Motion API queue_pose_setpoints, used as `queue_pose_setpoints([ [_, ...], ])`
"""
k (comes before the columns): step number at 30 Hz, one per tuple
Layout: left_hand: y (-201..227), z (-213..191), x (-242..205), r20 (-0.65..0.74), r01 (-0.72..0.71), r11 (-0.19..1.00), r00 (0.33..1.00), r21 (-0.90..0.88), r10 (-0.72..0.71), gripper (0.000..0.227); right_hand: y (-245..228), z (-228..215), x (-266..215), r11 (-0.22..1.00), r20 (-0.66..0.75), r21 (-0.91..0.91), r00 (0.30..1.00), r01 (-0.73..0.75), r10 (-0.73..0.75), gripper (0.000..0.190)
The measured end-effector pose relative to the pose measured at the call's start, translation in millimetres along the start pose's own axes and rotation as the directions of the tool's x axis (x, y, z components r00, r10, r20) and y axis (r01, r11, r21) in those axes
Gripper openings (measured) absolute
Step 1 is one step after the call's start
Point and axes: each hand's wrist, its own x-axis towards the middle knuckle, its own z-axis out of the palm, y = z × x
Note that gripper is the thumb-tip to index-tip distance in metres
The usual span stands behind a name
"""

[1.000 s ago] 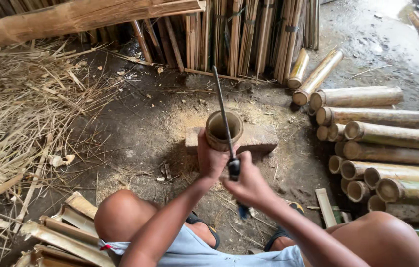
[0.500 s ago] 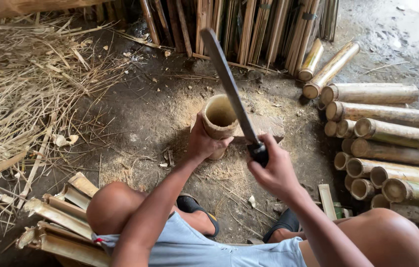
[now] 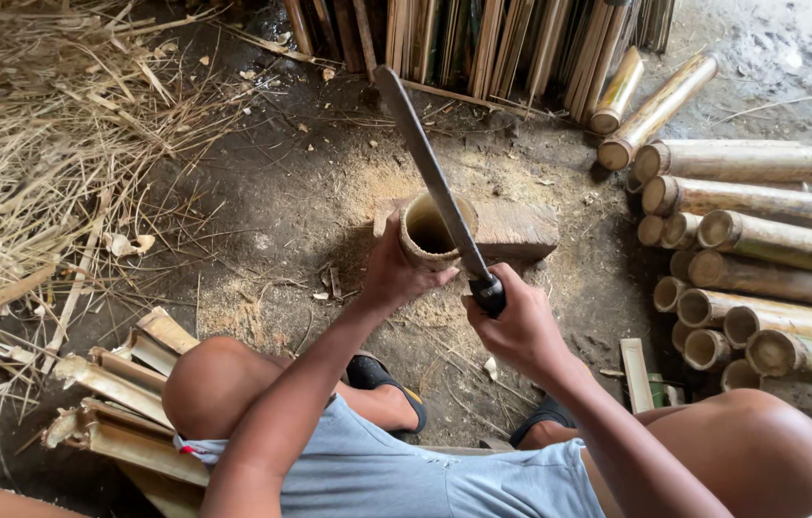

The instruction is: The person uses a machete to split short bamboo sections into thin strips. They repeatedly strike the bamboo against a wooden block, then pull the split pieces apart by hand and set them aside.

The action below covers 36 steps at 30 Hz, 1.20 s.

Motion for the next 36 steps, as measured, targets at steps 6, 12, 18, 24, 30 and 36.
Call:
queue_pose_setpoints([
  [6,7,-8,9,0.026,0.025,0.981,0.999,-0.193,-0.021,0.096,-41,-39,-23,0.969,-0.161,0.066,0.961,0.238,-0.225,0.025],
  [12,6,-9,9,0.059,0.029,0.994,0.998,-0.107,-0.023,0.095,-24,-21,-17,0.986,-0.23,0.029,0.961,0.167,-0.156,0.027],
  [18,7,-13,17,0.06,-0.099,0.986,0.992,-0.134,0.107,0.095,41,30,16,0.997,-0.04,-0.014,0.996,0.079,-0.079,0.03],
  [24,7,0,12,0.113,0.053,0.923,0.994,-0.38,-0.01,0.094,66,21,31,0.986,0.181,0.167,0.983,-0.012,-0.018,0.023],
  [30,9,16,11,0.02,-0.027,0.98,0.999,-0.198,0.032,0.107,66,44,28,0.997,-0.27,0.014,0.961,0.07,-0.064,0.021],
  [36,36,39,4,-0.303,-0.094,0.963,0.938,0.254,0.171,0.107,41,38,21,0.995,-0.241,0.09,0.97,0.031,-0.008,0.042],
])
